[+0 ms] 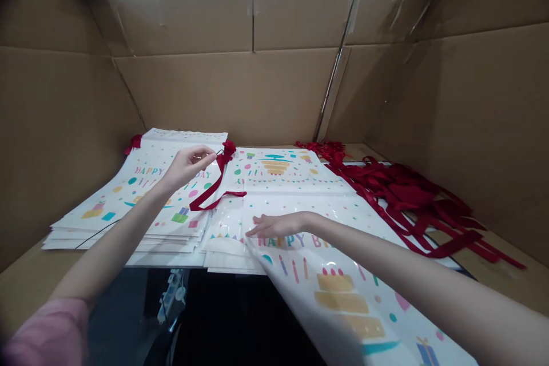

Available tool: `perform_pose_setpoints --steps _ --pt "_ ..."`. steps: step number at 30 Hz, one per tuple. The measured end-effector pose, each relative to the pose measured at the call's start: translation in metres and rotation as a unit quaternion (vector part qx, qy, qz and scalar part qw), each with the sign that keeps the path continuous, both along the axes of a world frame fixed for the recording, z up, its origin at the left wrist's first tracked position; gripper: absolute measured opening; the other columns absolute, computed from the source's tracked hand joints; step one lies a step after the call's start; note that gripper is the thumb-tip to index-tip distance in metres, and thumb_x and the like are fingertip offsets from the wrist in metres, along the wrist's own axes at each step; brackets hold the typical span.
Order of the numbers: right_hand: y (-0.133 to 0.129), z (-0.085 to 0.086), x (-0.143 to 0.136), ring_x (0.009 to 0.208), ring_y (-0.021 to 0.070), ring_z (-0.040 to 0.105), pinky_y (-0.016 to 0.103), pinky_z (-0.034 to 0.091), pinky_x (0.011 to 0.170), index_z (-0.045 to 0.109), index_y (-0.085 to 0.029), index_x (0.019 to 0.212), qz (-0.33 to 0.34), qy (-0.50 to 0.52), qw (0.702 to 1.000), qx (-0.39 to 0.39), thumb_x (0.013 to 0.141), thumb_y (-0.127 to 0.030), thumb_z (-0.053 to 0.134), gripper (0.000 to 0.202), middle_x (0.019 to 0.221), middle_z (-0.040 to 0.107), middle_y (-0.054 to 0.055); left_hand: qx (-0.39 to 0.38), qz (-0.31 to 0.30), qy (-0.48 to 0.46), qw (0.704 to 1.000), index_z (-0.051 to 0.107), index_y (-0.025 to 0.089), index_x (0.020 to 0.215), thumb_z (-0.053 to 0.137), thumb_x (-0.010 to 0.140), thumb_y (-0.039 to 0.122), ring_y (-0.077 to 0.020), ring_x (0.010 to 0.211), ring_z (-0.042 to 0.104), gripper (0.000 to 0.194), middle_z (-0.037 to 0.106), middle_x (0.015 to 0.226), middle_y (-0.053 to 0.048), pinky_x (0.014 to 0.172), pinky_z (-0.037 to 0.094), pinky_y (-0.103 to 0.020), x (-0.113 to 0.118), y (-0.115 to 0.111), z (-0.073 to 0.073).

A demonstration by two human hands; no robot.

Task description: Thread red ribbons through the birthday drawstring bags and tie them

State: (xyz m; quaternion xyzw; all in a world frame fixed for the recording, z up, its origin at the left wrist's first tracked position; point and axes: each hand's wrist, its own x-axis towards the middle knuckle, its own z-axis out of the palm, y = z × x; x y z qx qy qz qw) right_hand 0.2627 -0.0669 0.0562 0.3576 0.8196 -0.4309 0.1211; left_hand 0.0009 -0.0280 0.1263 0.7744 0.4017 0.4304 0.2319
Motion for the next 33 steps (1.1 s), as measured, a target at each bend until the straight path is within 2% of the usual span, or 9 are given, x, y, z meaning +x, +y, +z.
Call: perform_pose_setpoints --steps 4,8,12,16,21,23,26,29,33 --pt "-0.021 -0.015 -0.011 0.139 0.0396 0.001 0.065 0.007 0.104 0.031 -0.030 0.143 -0.010 -0.044 0.993 0.112 0.071 -0.064 0.059 0.085 0.153 0.011 0.013 0.000 0.010 0.004 1.000 0.061 0.016 0.076 0.056 0.081 0.042 -0.0078 0.050 0.042 0.027 0.048 0.059 0.002 0.045 0.035 -0.018 -0.005 -0.002 -0.001" --pt "-0.045 -0.038 -0.021 0.136 0.0450 -0.009 0.071 -0.001 0.098 0.018 -0.022 0.148 -0.017 -0.060 0.977 0.205 0.057 -0.071 0.065 0.113 0.153 0.000 0.018 0.005 0.028 0.015 0.999 0.063 0.016 0.077 0.057 0.081 0.041 -0.0084 0.052 0.046 0.026 0.052 0.061 0.001 0.044 0.036 -0.017 -0.013 0.000 0.001" --pt "-0.055 -0.052 -0.020 0.136 0.0458 -0.005 0.072 0.001 0.098 0.019 -0.022 0.148 -0.018 -0.066 0.962 0.264 0.061 -0.063 0.068 0.108 0.153 0.002 0.018 0.031 0.038 0.016 0.999 0.064 0.016 0.078 0.057 0.080 0.039 -0.0088 0.054 0.048 0.025 0.057 0.066 -0.001 0.047 0.039 -0.018 -0.017 0.006 0.008" --pt "-0.060 -0.058 -0.011 0.137 0.0461 -0.001 0.073 0.004 0.097 0.013 -0.028 0.148 0.002 -0.068 0.951 0.301 0.061 -0.050 0.073 0.108 0.153 0.004 0.016 0.064 0.065 -0.007 0.996 0.064 0.015 0.076 0.059 0.080 0.036 -0.0076 0.050 0.046 0.022 0.054 0.060 0.001 0.045 0.036 -0.018 -0.021 0.016 0.026" --pt "-0.057 -0.047 -0.006 0.134 0.0482 0.015 0.069 0.014 0.099 0.019 -0.030 0.147 -0.002 -0.030 0.957 0.290 0.062 -0.066 0.065 0.104 0.150 0.020 0.018 0.110 0.109 -0.041 0.987 0.065 0.016 0.076 0.060 0.078 0.033 -0.0060 0.043 0.041 0.018 0.050 0.053 0.003 0.040 0.030 -0.018 -0.034 0.034 0.054" --pt "-0.049 -0.037 -0.011 0.127 0.0429 0.034 0.062 0.026 0.097 0.024 -0.028 0.146 -0.012 -0.008 0.951 0.308 0.072 -0.062 0.059 0.089 0.141 0.038 0.019 0.123 0.120 -0.052 0.984 0.065 0.016 0.076 0.062 0.077 0.032 -0.0058 0.041 0.039 0.016 0.050 0.052 0.003 0.038 0.028 -0.019 -0.040 0.040 0.064" --pt "-0.027 -0.020 -0.026 0.100 0.0299 0.056 0.045 0.041 0.084 0.043 -0.022 0.136 -0.011 -0.001 0.941 0.339 0.085 -0.042 0.051 0.054 0.110 0.060 0.014 0.147 0.133 -0.062 0.978 0.066 0.017 0.076 0.062 0.078 0.031 -0.0055 0.039 0.036 0.015 0.048 0.051 0.004 0.035 0.025 -0.019 -0.047 0.048 0.073" --pt "0.011 -0.011 -0.043 0.086 0.0227 0.059 0.032 0.041 0.072 0.061 -0.018 0.108 -0.020 0.009 0.935 0.354 0.088 -0.027 0.046 0.027 0.095 0.064 0.010 0.155 0.130 -0.068 0.977 0.066 0.018 0.077 0.063 0.078 0.032 -0.0055 0.038 0.034 0.014 0.047 0.051 0.004 0.033 0.023 -0.020 -0.046 0.053 0.076" --pt "0.079 -0.012 -0.060 0.080 0.0164 0.058 0.024 0.036 0.064 0.064 -0.017 0.095 -0.081 0.059 0.939 0.329 0.085 -0.018 0.049 0.018 0.093 0.064 0.007 0.124 0.108 -0.027 0.986 0.066 0.018 0.076 0.063 0.077 0.033 -0.0060 0.039 0.036 0.015 0.050 0.052 0.003 0.035 0.026 -0.020 -0.040 0.062 0.074"
